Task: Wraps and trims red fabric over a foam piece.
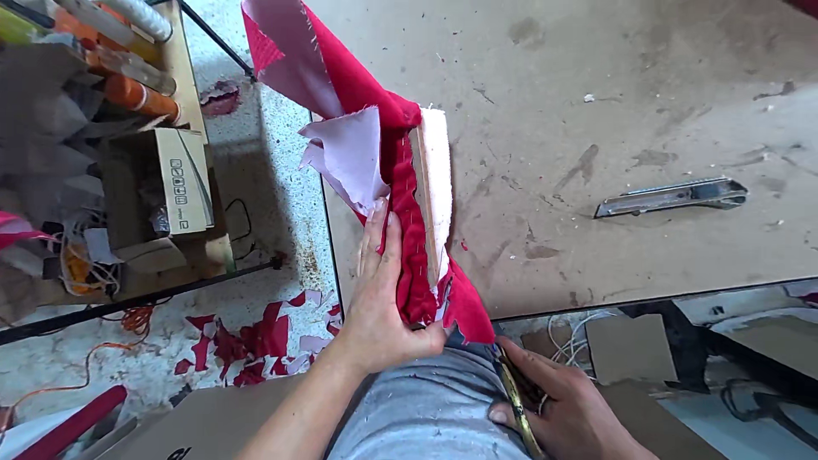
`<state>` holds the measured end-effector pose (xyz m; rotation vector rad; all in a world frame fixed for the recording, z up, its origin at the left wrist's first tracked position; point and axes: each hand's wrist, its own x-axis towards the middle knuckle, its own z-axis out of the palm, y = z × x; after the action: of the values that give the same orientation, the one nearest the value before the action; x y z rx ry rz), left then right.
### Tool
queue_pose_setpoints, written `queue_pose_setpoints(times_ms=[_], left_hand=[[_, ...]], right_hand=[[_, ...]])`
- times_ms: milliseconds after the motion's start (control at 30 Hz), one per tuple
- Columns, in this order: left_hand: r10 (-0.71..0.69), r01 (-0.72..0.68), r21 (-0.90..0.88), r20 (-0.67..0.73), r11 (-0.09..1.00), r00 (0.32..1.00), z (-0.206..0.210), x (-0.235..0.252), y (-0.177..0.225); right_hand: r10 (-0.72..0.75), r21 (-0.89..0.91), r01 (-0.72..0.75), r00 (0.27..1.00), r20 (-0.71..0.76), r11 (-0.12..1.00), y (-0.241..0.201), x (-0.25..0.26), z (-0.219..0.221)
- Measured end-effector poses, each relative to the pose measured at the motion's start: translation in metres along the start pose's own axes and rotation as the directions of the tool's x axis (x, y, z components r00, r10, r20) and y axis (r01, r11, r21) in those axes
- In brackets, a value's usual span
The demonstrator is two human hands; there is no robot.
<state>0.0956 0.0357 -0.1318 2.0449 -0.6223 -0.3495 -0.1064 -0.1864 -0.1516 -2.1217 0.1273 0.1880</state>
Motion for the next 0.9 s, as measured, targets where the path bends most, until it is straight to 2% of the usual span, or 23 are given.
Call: queue_pose_setpoints(times_ms=[233, 433, 567, 700, 900], left_hand=[[-0.002, 0.002, 0.02, 0.006, 1.0, 1.0, -0.001, 0.0, 0.0], [-0.024, 0.024, 0.006, 0.04, 1.0, 0.999, -0.003, 0.001, 0.001], [-0.034, 0.033, 0.028, 0.057, 0.999, 0.998, -0.004, 0.001, 0.002], [-0.018, 0.016, 0.042, 0.064, 0.999, 0.998, -0.002, -0.001, 0.001], [-0.007, 0.002, 0.101, 0.044, 0.995, 0.999, -0.001, 0.0, 0.0]], right_hand=[[0.026, 0.048, -0.027, 1.0, 0.016, 0.999, -0.003, -0.012, 0.008], [-0.032, 0.045, 0.033, 0.999, -0.02, 0.998, -0.003, 0.017, 0.019], [-0.102, 0.016, 0.105, 0.987, -0.12, 0.994, 0.005, 0.008, 0.03], [-0.062, -0.021, 0.059, 0.976, -0.211, 0.998, -0.012, 0.013, 0.041], [-0.005, 0.01, 0.007, 0.975, -0.223, 1.0, -0.041, 0.018, 0.04]])
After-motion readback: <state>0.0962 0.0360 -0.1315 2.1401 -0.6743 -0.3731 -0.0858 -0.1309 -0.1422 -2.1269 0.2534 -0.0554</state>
